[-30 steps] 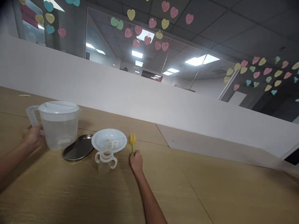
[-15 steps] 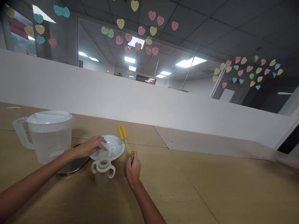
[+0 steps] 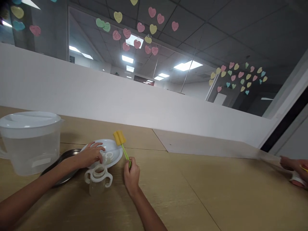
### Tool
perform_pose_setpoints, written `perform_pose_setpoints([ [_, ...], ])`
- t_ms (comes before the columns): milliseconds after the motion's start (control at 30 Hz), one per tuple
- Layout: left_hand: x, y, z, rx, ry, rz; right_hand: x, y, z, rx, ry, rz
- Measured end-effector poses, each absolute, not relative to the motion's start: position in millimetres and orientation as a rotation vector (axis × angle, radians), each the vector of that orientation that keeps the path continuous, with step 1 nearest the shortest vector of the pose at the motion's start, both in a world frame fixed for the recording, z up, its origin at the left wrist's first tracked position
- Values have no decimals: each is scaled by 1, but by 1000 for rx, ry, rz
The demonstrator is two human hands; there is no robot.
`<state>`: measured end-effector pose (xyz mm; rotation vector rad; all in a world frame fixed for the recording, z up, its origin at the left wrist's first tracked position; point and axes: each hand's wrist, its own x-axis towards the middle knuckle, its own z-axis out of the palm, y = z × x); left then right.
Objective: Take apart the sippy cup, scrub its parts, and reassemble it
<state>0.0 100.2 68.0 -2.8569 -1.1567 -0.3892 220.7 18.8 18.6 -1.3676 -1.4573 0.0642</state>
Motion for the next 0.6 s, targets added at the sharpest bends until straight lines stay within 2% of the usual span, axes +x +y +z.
perform_pose_setpoints([
  [300, -9, 115, 76, -3016, -1126, -699, 220, 15, 22, -1325, -1455, 133],
  [500, -3, 96, 103, -3287, -1110, -1447, 217, 9, 26, -1233, -1452, 150],
  [600, 1, 86, 114, -3230, -1166, -1775, 216, 3, 28, -1164, -1430, 140],
])
